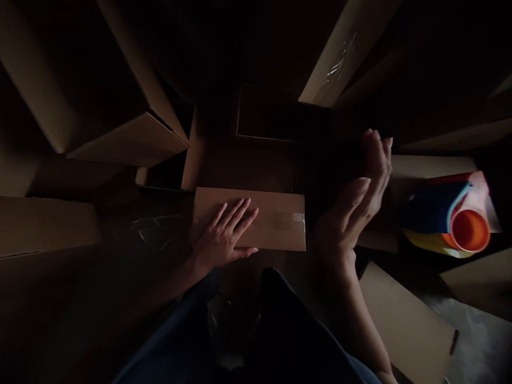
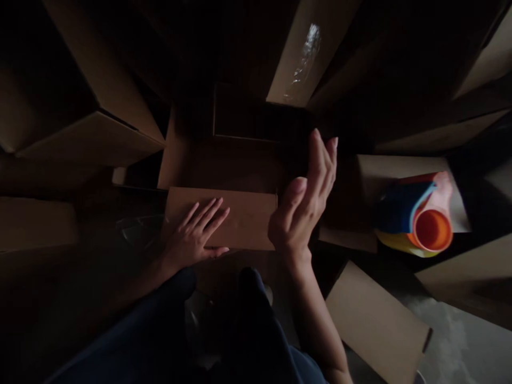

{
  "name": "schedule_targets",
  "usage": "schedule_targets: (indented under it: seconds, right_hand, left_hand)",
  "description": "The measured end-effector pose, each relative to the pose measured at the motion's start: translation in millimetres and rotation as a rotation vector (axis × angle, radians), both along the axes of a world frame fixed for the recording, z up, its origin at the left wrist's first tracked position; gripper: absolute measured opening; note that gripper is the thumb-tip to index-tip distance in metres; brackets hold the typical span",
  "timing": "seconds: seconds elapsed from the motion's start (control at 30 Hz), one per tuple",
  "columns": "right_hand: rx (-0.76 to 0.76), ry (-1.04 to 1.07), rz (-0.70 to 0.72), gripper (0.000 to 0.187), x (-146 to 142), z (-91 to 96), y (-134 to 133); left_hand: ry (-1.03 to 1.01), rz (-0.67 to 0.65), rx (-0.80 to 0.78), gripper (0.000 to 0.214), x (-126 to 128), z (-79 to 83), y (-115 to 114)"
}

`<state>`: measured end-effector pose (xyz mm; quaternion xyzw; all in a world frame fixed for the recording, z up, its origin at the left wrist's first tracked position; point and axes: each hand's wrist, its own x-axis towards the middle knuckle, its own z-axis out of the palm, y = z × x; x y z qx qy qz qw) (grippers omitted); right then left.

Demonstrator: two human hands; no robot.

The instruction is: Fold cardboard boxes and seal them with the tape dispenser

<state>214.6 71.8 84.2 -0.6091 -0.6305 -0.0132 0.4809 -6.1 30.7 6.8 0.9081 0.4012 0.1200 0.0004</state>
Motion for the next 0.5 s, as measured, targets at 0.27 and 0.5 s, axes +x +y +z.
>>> schedule_targets:
  seconds: [0.27, 0.5]
  right_hand:
    - [-0.401, -0.259, 0.196, 0.059, -19.3, -69.6, 27.3]
    - [-0.109, -0.059, -0.051, 0.064, -0.8, -57.3, 18.1]
  left_hand:
    - [-0.017, 0.004, -0.019, 0.086, 2.2, -2.2, 0.0]
    - [-0.019, 0.004, -0.009, 0.084, 1.0, -0.1, -0.8]
